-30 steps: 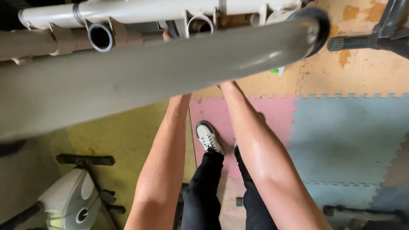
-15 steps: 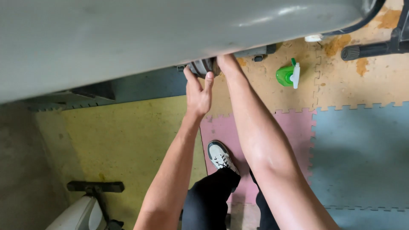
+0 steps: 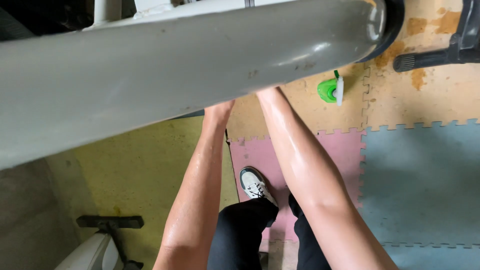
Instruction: Cleaning and wiping down various gym equipment using a spray bottle and a cloth.
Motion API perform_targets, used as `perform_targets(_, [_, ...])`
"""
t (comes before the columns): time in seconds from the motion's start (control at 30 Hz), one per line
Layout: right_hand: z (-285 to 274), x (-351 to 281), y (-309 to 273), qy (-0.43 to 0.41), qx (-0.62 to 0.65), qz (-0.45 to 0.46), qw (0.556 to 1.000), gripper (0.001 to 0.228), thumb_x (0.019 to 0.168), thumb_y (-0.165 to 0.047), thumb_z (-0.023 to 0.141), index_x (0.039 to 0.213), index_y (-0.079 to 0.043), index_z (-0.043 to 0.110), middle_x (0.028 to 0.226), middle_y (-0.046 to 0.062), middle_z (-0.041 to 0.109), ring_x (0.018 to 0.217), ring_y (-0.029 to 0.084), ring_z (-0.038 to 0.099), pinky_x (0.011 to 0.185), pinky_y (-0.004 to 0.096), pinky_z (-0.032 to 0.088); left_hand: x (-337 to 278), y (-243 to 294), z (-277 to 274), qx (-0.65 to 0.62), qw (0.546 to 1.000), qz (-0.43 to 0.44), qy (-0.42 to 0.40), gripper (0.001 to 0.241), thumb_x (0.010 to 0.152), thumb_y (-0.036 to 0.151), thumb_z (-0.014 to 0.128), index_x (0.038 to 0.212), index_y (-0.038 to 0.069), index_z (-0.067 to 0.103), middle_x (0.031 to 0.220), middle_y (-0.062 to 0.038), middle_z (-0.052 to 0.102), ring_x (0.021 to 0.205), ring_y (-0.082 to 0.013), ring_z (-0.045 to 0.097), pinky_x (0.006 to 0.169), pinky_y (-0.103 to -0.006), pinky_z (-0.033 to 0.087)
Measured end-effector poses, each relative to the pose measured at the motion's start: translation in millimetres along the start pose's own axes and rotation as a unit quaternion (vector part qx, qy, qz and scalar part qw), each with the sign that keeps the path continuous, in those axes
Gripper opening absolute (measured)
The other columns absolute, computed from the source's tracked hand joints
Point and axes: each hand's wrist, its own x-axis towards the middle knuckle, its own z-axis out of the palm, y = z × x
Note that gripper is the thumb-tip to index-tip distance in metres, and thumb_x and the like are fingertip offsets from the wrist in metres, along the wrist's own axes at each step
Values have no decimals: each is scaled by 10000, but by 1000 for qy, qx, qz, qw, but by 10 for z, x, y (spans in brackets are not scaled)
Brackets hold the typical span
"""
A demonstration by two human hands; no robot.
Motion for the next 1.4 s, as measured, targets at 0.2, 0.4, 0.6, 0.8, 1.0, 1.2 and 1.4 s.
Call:
perform_targets(0.2, [76, 9, 49, -11, 81, 16, 997, 582, 1052, -435, 594, 1447, -16, 514, 1342, 95, 623, 1205, 174, 592, 1036, 308, 484, 8, 53, -67, 199, 979, -5, -33, 387, 1018, 310, 478, 1122, 34, 727, 1121, -198, 738, 1051, -372, 662, 928, -497, 497])
perform_targets(0.4, [177, -94, -24, -7, 151, 35, 988, 604, 1046, -440, 605, 1463, -17, 499, 1352, 93, 615, 1207, 169, 585, 1034, 303, 480, -114, 113, 88, 136, 984, -111, 6, 454, 1024, 363, 446, 1129, -5, 689, 1140, -229, 719, 1071, -390, 667, 939, -494, 497])
perform_targets(0.6, [243, -227, -91, -2, 233, 49, 971, 627, 1040, -446, 616, 1479, -19, 484, 1363, 92, 606, 1209, 164, 578, 1031, 298, 477, -464, -363, 232, 144, 983, -113, -11, 595, 1076, 431, 312, 1311, -28, 610, 1354, -277, 616, 1250, -430, 576, 1079, -500, 427])
perform_targets(0.8, [281, -362, -171, -1, 302, 72, 950, 651, 1034, -452, 627, 1495, -20, 470, 1373, 90, 598, 1211, 159, 570, 1028, 293, 473, -498, -1361, 13, 113, 991, -21, -69, 578, 1022, 400, 459, 1407, -31, 482, 1442, -237, 480, 1328, -347, 443, 1128, -479, 318])
perform_targets(1.0, [363, -540, -115, 8, 372, 84, 924, 675, 1028, -457, 637, 1511, -22, 455, 1384, 88, 589, 1214, 154, 563, 1025, 288, 470, -518, -1167, -94, 63, 995, -12, -74, 586, 1024, 392, 491, 1431, -25, 431, 1467, -236, 455, 1353, -343, 429, 1147, -477, 312])
perform_targets(1.2, [1462, 178, 271, 12, 445, 89, 891, 701, 1022, -462, 648, 1527, -24, 440, 1394, 87, 580, 1216, 149, 556, 1022, 283, 467, -507, -1053, -58, 8, 997, 5, -81, 611, 1027, 383, 529, 1461, -16, 371, 1498, -235, 424, 1383, -339, 413, 1170, -475, 305])
perform_targets(1.4, [1925, 876, 517, 4, 506, 103, 856, 727, 1016, -468, 659, 1543, -25, 425, 1405, 85, 572, 1218, 144, 549, 1019, 278, 463, -488, -954, -133, -50, 996, 27, -72, 652, 1029, 374, 568, 1490, -8, 310, 1529, -234, 394, 1414, -334, 397, 1193, -472, 298])
